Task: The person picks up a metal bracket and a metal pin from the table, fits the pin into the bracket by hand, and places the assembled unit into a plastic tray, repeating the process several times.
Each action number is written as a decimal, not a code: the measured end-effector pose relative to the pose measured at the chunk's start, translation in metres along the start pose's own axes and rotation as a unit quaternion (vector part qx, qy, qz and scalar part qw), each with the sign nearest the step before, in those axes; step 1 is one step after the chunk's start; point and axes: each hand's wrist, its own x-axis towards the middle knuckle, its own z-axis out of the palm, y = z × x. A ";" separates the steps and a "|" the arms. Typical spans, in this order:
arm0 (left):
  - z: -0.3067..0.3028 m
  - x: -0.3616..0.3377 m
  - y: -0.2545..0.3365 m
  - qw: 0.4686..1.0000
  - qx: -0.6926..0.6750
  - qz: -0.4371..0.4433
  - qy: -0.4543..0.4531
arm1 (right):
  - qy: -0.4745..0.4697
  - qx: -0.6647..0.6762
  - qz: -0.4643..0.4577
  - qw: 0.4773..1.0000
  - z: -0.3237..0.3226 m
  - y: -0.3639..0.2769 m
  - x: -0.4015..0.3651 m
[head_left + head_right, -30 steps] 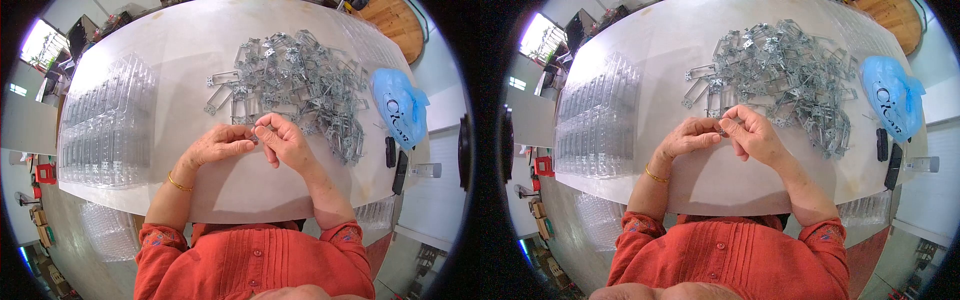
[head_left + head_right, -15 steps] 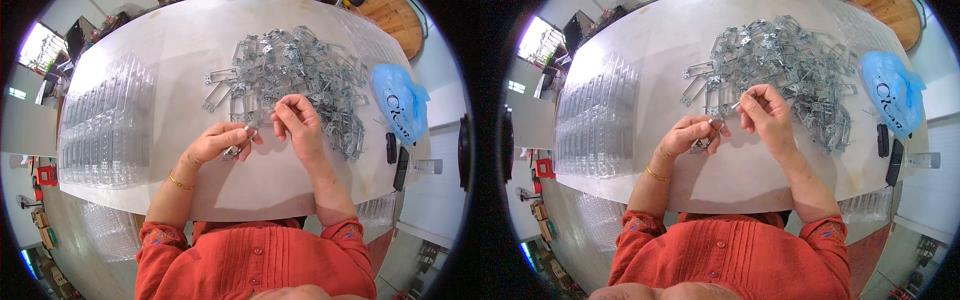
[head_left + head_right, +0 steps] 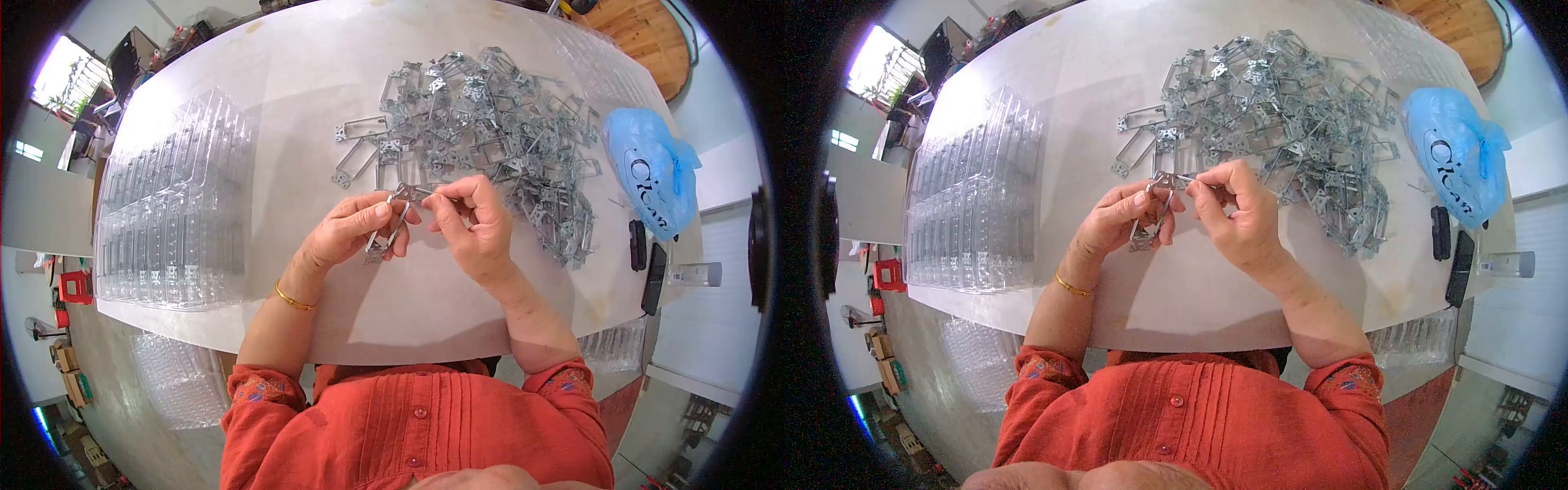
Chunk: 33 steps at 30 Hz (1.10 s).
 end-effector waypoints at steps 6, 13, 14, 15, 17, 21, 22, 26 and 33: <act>-0.001 -0.001 -0.002 0.999 0.046 -0.018 0.000 | -0.031 -0.093 0.026 0.995 -0.004 -0.002 -0.002; -0.001 -0.002 0.001 0.998 0.039 -0.042 -0.009 | -0.110 -0.077 0.123 0.983 -0.011 -0.013 0.005; 0.000 -0.003 0.001 0.998 0.043 -0.042 -0.005 | -0.110 -0.077 0.123 0.983 -0.011 -0.012 0.005; 0.000 -0.003 0.002 0.998 0.048 -0.041 -0.003 | -0.111 -0.076 0.109 0.985 -0.010 -0.010 0.005; 0.002 -0.002 0.004 0.997 0.064 -0.040 -0.003 | -0.111 -0.075 0.095 0.986 -0.009 -0.009 0.005; 0.000 -0.003 0.003 0.997 0.069 -0.032 -0.019 | -0.144 -0.004 0.169 0.975 -0.014 -0.010 0.008; 0.000 -0.003 0.004 0.997 0.069 -0.033 -0.020 | -0.169 0.042 0.224 0.959 -0.016 -0.010 0.010; -0.001 -0.003 0.006 0.995 0.090 -0.040 -0.022 | -0.179 0.128 0.250 0.943 -0.017 -0.009 0.015; -0.001 -0.003 0.004 0.989 0.126 -0.073 -0.031 | -0.233 0.263 0.353 0.867 -0.026 -0.010 0.019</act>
